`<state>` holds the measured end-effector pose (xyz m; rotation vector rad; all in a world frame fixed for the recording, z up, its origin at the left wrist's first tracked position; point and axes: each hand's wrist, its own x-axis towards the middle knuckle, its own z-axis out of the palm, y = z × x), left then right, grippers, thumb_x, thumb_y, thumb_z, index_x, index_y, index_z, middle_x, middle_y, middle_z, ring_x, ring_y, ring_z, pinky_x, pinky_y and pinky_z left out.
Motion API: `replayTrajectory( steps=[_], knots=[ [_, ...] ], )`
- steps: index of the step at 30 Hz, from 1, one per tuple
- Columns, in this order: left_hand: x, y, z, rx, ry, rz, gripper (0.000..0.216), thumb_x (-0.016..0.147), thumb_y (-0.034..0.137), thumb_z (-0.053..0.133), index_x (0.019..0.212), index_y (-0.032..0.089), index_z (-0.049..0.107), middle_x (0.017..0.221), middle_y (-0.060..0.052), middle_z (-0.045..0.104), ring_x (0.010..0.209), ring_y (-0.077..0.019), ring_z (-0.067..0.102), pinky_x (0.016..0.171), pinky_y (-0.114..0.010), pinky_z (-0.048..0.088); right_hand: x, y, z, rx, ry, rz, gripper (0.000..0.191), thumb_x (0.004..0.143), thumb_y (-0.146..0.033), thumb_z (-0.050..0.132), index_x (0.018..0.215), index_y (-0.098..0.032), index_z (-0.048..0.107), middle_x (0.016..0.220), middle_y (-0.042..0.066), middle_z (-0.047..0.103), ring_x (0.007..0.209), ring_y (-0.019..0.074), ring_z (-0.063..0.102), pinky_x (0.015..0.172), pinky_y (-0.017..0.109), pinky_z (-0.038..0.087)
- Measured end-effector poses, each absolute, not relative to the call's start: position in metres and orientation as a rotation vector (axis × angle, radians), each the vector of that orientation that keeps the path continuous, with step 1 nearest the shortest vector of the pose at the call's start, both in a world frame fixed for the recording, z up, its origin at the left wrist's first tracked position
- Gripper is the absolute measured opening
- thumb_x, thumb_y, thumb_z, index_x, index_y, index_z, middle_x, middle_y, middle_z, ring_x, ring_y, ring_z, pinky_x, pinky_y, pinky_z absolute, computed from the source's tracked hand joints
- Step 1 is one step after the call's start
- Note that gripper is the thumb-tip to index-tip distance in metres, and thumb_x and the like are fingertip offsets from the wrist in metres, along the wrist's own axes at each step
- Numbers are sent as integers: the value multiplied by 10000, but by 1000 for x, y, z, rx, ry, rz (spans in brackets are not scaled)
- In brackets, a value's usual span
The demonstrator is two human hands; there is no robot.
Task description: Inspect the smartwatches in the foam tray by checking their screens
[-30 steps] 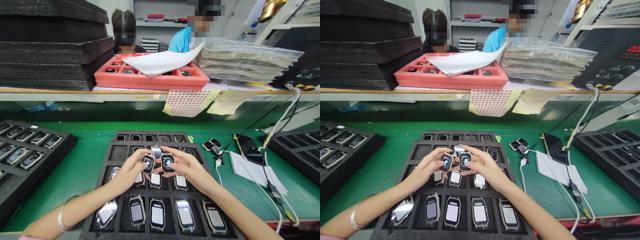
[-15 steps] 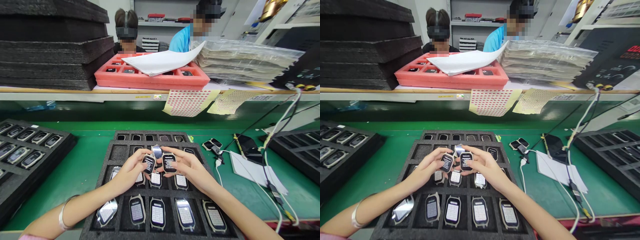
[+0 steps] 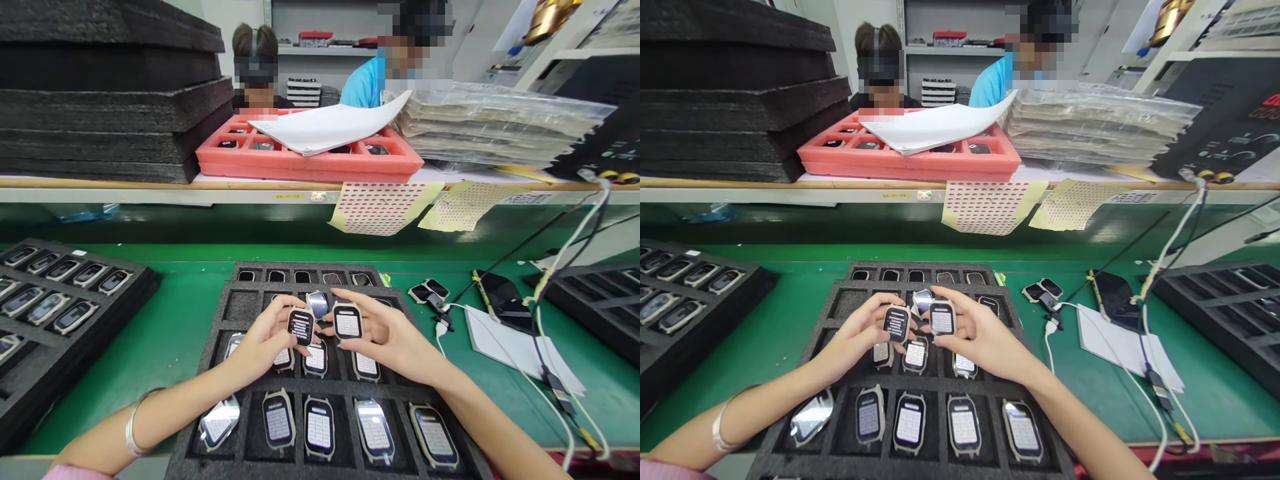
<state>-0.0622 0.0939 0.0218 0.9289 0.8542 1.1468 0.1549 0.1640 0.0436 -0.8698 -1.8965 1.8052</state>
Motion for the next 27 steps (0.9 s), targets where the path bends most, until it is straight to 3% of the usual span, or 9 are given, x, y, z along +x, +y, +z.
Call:
replayTrajectory(
  steps=[4, 8, 11, 15, 20, 27],
  knots=[
    [-63, 94, 22, 931, 811, 1155, 324, 741, 112, 568, 1044, 190, 485, 911, -61, 658, 870, -231, 665, 695, -342, 556, 170, 181, 44, -1049, -2391, 1066, 473, 790, -307, 690, 1223, -187, 540, 1098, 104, 632, 838, 247, 666, 768, 407, 555],
    [-62, 93, 22, 953, 822, 1122, 246, 817, 206, 612, 1023, 189, 479, 907, -68, 657, 857, -226, 669, 678, -338, 563, 178, 195, 41, -908, -2696, 513, 427, 793, -351, 683, 1176, -177, 606, 1068, 115, 586, 1025, 295, 557, 873, 433, 481],
    [-60, 93, 23, 961, 837, 1114, 258, 822, 270, 649, 1001, 191, 480, 882, -53, 647, 845, -213, 664, 670, -328, 567, 181, 202, 39, -874, -2769, 413, 463, 829, -375, 642, 1236, -168, 570, 1054, 122, 571, 1018, 288, 533, 861, 426, 469],
    [-60, 93, 23, 948, 840, 1116, 299, 805, 307, 682, 994, 188, 483, 884, -56, 650, 851, -217, 668, 665, -321, 572, 182, 209, 39, -845, -2809, 371, 341, 894, -374, 553, 1166, -177, 616, 1001, 114, 593, 972, 288, 531, 841, 438, 456],
    [-61, 94, 22, 923, 852, 1124, 301, 793, 303, 700, 980, 187, 494, 913, -65, 671, 849, -210, 671, 644, -305, 581, 179, 209, 42, -826, -2766, 434, 458, 889, -395, 566, 1303, -205, 520, 1069, 113, 595, 1035, 289, 519, 883, 436, 445],
    [-61, 94, 24, 929, 857, 1130, 313, 782, 335, 709, 971, 182, 511, 896, -68, 676, 805, -204, 674, 626, -299, 581, 158, 200, 48, -714, -2765, 467, 350, 924, -369, 514, 1234, -221, 580, 1085, 106, 617, 1022, 278, 531, 892, 439, 443]
  ],
)
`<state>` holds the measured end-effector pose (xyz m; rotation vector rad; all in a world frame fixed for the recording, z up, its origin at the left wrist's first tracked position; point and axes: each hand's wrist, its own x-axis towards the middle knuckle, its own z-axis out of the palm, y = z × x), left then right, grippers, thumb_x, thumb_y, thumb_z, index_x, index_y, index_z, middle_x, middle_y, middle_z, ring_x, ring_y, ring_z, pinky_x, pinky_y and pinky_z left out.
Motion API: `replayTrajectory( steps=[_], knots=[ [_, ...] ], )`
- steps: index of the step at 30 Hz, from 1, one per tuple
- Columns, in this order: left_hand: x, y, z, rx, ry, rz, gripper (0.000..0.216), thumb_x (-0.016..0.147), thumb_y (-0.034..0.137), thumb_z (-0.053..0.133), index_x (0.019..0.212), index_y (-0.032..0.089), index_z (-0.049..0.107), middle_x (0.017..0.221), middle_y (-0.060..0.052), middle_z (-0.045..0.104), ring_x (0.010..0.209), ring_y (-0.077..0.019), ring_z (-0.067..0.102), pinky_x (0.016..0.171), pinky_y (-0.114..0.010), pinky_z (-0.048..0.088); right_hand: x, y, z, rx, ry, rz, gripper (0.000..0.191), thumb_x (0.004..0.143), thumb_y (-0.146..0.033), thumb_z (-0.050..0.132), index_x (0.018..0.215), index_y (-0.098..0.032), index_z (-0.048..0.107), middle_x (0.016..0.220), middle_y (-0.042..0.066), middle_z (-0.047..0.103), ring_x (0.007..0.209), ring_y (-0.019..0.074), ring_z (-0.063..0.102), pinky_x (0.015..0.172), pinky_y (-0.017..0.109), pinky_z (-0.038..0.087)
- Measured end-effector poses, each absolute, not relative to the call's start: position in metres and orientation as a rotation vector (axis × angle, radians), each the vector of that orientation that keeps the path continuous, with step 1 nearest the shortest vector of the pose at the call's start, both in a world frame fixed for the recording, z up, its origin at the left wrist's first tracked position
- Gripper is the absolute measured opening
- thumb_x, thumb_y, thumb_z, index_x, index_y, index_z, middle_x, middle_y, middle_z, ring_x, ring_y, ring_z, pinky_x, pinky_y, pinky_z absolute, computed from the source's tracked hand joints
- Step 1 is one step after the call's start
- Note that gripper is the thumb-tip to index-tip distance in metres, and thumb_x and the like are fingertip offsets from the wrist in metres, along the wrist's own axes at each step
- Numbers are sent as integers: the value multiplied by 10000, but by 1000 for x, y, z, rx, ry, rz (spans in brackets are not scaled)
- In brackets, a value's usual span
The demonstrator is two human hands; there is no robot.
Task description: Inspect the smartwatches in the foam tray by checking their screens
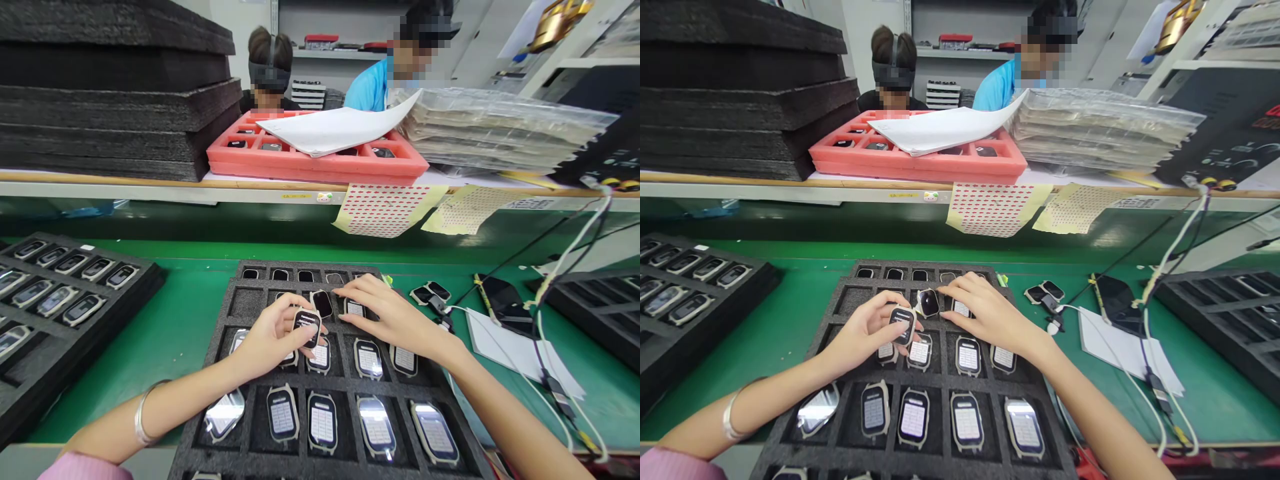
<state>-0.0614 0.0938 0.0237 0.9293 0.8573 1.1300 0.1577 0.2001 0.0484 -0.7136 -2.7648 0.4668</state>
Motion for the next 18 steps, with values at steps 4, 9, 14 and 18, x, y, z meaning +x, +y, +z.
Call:
replayTrajectory(
  steps=[4, 9, 14, 18],
  knots=[
    [-61, 93, 24, 930, 857, 1136, 322, 774, 338, 715, 964, 181, 507, 878, -64, 673, 807, -208, 673, 620, -302, 580, 145, 202, 49, -677, -2788, 456, 328, 939, -339, 487, 1225, -208, 583, 1103, 115, 620, 1054, 285, 519, 923, 459, 435],
    [-62, 94, 24, 933, 870, 1124, 295, 793, 318, 693, 964, 181, 495, 879, -64, 675, 793, -200, 676, 613, -290, 568, 132, 204, 43, -714, -2846, 452, 282, 943, -287, 471, 1172, -171, 589, 1048, 124, 616, 1021, 287, 537, 899, 458, 448],
    [-64, 92, 20, 1025, 876, 1138, 423, 720, 207, 748, 1046, 207, 479, 957, -61, 660, 862, -205, 669, 741, -330, 550, 122, 196, 31, -863, -2778, 551, 225, 899, -228, 556, 1118, -185, 587, 973, 98, 618, 966, 271, 571, 821, 398, 480],
    [-82, 88, 17, 1273, 1016, 1103, 497, 756, 163, 686, 1190, 230, 453, 1053, -69, 640, 912, -204, 661, 815, -342, 532, 114, 191, 23, -992, -2703, 587, 202, 865, -253, 626, 1049, -176, 591, 935, 95, 622, 907, 268, 585, 796, 394, 464]
  ],
)
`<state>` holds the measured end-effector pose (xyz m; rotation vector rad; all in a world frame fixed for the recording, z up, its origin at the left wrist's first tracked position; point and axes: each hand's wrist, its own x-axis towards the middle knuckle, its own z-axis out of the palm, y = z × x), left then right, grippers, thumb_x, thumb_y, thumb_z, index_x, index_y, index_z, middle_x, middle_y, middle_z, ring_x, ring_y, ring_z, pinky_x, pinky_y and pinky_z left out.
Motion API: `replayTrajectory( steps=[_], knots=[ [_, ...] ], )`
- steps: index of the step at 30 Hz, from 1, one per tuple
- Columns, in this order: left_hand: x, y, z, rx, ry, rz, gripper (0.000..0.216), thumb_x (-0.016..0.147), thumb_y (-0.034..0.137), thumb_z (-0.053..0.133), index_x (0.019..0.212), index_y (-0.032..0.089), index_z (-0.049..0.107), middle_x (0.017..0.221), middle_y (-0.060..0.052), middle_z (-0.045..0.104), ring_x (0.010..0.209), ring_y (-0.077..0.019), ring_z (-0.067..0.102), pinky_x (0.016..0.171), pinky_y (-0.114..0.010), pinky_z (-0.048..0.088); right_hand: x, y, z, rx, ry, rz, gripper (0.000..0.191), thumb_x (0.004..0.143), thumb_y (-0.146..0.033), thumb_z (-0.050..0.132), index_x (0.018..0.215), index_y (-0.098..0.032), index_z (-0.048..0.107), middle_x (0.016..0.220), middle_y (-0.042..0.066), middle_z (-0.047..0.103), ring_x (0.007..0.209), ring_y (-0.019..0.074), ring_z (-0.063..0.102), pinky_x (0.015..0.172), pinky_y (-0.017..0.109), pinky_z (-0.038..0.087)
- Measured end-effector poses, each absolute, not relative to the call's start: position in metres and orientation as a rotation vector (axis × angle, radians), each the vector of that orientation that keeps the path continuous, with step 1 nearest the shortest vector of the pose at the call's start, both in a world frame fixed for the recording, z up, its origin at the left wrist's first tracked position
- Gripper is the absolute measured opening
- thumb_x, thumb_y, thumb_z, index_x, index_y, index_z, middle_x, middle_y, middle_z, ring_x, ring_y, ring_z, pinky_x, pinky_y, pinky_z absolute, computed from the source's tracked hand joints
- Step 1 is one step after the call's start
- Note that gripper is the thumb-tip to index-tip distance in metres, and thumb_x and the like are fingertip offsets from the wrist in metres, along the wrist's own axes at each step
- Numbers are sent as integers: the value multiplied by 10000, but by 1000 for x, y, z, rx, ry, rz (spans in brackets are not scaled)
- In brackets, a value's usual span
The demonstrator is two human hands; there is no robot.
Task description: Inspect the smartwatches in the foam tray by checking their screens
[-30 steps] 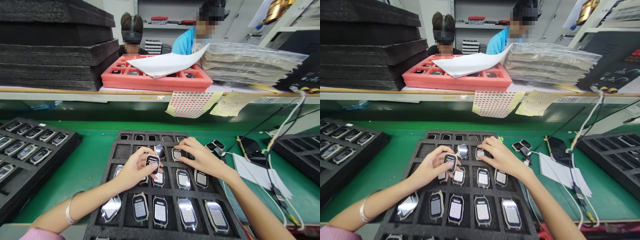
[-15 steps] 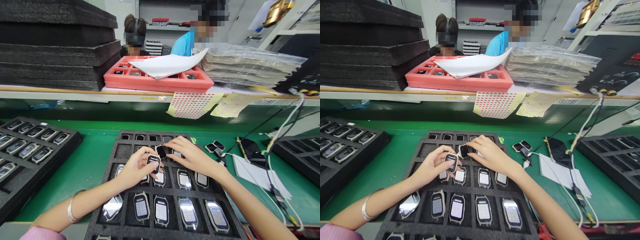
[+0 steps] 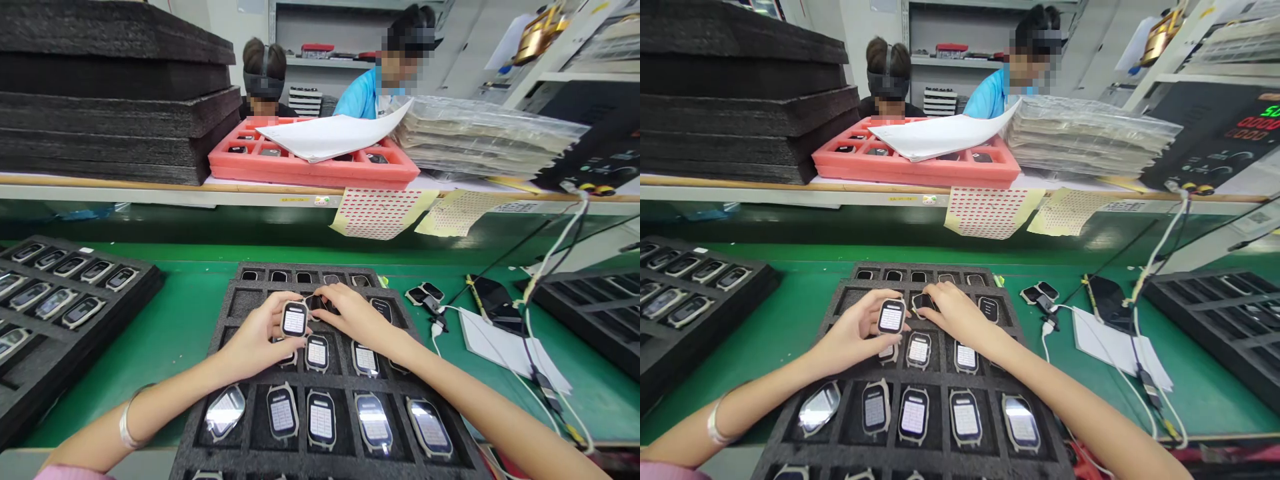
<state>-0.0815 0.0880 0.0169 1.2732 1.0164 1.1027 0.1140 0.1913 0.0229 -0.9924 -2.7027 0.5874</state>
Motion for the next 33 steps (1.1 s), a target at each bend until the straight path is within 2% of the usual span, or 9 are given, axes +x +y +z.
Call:
replayTrajectory(
  steps=[5, 10, 14, 17, 19, 24, 27, 30, 33],
  knots=[
    [-123, 90, 15, 1865, 1537, 1000, 414, 796, 257, 651, 1188, 234, 521, 1108, -78, 618, 908, -244, 615, 814, -389, 508, 104, 191, 18, -1069, -2605, 666, 312, 812, -246, 685, 1087, -156, 570, 822, 51, 616, 778, 233, 597, 703, 333, 447],
    [-152, 97, 16, 2183, 1668, 672, 347, 801, 360, 643, 1096, 197, 559, 1090, -94, 583, 1016, -296, 533, 895, -459, 436, 106, 194, 27, -1009, -2555, 796, 84, 800, -225, 669, 774, -150, 639, 683, 15, 560, 644, 187, 543, 601, 290, 403],
    [-145, 104, 24, 2267, 1688, 626, 445, 815, 478, 615, 1139, 182, 539, 1121, -110, 563, 1025, -303, 506, 890, -450, 428, 119, 197, 44, -936, -2462, 940, 171, 863, -309, 595, 819, -150, 641, 823, 47, 611, 726, 181, 586, 622, 277, 446],
    [-119, 113, 24, 2254, 1685, 623, 276, 889, 422, 528, 974, 167, 592, 969, -111, 607, 971, -301, 523, 880, -439, 417, 125, 195, 55, -832, -2234, 1277, 224, 868, -367, 603, 855, -149, 654, 1055, 95, 649, 947, 218, 617, 777, 307, 474],
    [-99, 121, 19, 2189, 1732, 614, 201, 883, 336, 550, 796, 160, 592, 827, -117, 609, 914, -318, 540, 883, -465, 398, 127, 191, 59, -784, -1995, 1544, 234, 863, -385, 622, 853, -152, 644, 1086, 110, 673, 1020, 234, 617, 861, 337, 458],
    [-82, 134, 6, 2032, 1766, 717, 56, 840, 161, 562, 790, 135, 555, 808, -124, 592, 891, -322, 552, 861, -478, 392, 125, 180, 60, -774, -1506, 1908, 233, 878, -393, 613, 880, -161, 585, 906, 94, 731, 712, 191, 700, 665, 293, 504],
    [-92, 135, 5, 1914, 1679, 790, 123, 795, 257, 635, 764, 168, 556, 733, -42, 563, 784, -262, 562, 787, -406, 436, 125, 180, 57, -853, -1416, 1920, 217, 874, -356, 630, 912, -144, 610, 904, 100, 729, 591, 137, 660, 606, 259, 491],
    [-96, 132, 10, 1762, 1520, 905, 255, 827, 403, 584, 709, 178, 562, 715, -18, 551, 729, -210, 575, 722, -337, 474, 123, 182, 53, -906, -1355, 1949, 275, 864, -338, 645, 1038, -127, 618, 864, 103, 730, 567, 126, 625, 600, 259, 481],
    [-88, 126, 19, 1601, 1352, 1033, 335, 900, 468, 446, 878, 161, 579, 837, -46, 616, 788, -188, 617, 729, -310, 504, 118, 181, 52, -818, -1267, 2017, 308, 880, -345, 618, 1080, -112, 622, 927, 123, 720, 651, 144, 631, 664, 284, 486]
  ],
)
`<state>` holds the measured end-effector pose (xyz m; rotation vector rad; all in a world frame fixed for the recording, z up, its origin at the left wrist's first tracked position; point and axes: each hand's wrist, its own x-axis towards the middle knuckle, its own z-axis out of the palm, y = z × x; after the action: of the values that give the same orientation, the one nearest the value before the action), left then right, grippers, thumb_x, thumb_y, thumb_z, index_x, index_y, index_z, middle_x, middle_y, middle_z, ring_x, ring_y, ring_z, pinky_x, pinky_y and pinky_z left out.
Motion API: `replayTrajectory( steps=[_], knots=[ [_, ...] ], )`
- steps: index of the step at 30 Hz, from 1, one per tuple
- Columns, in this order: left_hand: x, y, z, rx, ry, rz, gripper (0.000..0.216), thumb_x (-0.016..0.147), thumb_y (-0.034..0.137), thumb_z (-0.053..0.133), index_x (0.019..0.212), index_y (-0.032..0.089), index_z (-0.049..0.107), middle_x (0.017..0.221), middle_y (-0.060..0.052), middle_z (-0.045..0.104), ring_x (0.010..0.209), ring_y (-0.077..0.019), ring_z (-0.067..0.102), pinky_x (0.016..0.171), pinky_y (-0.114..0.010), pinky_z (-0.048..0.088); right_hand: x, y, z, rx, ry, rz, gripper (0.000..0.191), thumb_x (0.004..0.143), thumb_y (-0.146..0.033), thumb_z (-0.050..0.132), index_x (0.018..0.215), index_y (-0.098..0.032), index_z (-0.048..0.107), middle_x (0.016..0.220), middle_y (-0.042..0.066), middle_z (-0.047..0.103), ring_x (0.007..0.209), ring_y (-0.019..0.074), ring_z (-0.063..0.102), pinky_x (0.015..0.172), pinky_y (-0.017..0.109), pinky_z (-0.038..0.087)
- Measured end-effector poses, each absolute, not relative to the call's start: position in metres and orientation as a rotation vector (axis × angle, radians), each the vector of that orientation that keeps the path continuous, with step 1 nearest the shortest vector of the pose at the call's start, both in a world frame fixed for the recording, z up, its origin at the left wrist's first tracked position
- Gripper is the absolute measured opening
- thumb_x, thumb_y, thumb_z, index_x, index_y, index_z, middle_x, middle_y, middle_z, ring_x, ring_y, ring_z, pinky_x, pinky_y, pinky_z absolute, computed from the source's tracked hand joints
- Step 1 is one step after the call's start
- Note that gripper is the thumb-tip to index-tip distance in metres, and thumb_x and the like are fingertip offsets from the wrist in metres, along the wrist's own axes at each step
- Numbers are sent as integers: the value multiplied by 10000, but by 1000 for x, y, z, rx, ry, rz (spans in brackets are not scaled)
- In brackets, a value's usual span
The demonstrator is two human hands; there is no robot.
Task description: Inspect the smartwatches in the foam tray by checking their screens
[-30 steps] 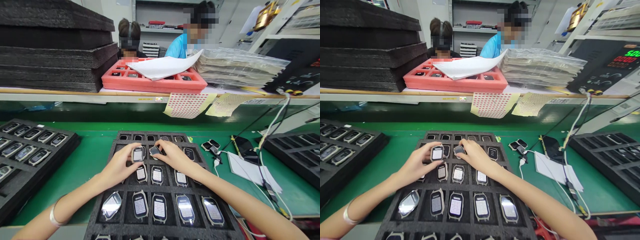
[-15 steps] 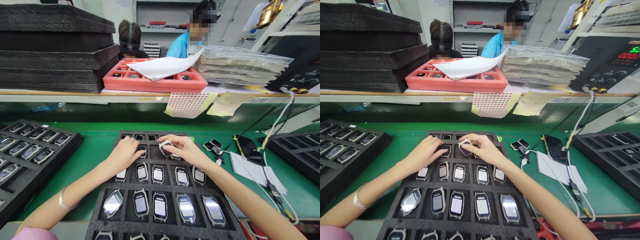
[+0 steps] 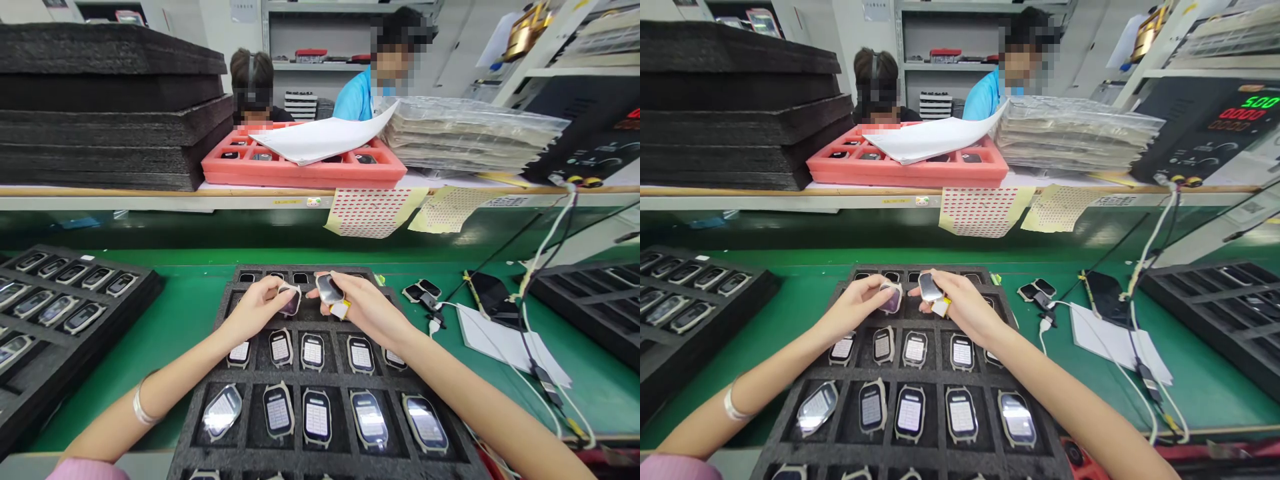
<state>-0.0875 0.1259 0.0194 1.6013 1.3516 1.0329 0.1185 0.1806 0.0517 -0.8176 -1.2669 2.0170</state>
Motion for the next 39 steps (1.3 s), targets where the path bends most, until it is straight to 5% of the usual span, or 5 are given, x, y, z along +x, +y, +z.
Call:
replayTrajectory(
  steps=[6, 16, 25, 31, 39],
  knots=[
    [-70, 113, 31, 876, 895, 1277, 336, 826, 401, 640, 1022, 129, 621, 751, -38, 637, 685, -145, 604, 653, -262, 490, 119, 172, 52, -662, -1250, 2074, 436, 910, -271, 584, 1330, -216, 480, 1073, 90, 678, 951, 199, 634, 854, 362, 457],
    [-64, 106, 24, 1048, 1091, 1185, 424, 789, 282, 657, 1174, 157, 527, 673, 50, 507, 480, -77, 454, 480, -220, 385, 128, 173, 45, -602, -1416, 2033, 325, 813, -213, 712, 1133, -214, 658, 1002, 50, 665, 887, 164, 626, 808, 297, 477],
    [-66, 102, 17, 1373, 1240, 1179, 380, 787, 178, 601, 1162, 185, 537, 1153, -70, 613, 1162, -255, 503, 927, -337, 425, 132, 174, 41, -557, -1353, 2173, 449, 854, -266, 673, 1284, -204, 562, 1034, 96, 675, 873, 182, 629, 802, 334, 468],
    [-66, 101, 10, 1389, 1196, 1179, 446, 810, 164, 587, 1240, 185, 472, 1300, -87, 535, 1225, -263, 463, 1007, -363, 377, 132, 173, 43, -517, -1352, 2174, 410, 820, -238, 707, 1219, -198, 619, 983, 92, 692, 821, 174, 640, 774, 321, 475],
    [-65, 100, 10, 1340, 1207, 1202, 422, 801, 184, 618, 1208, 209, 512, 1120, -63, 625, 1111, -253, 547, 889, -311, 457, 134, 171, 44, -534, -1378, 2213, 456, 798, -239, 722, 1236, -184, 608, 934, 80, 681, 801, 187, 638, 760, 331, 469]
  ],
)
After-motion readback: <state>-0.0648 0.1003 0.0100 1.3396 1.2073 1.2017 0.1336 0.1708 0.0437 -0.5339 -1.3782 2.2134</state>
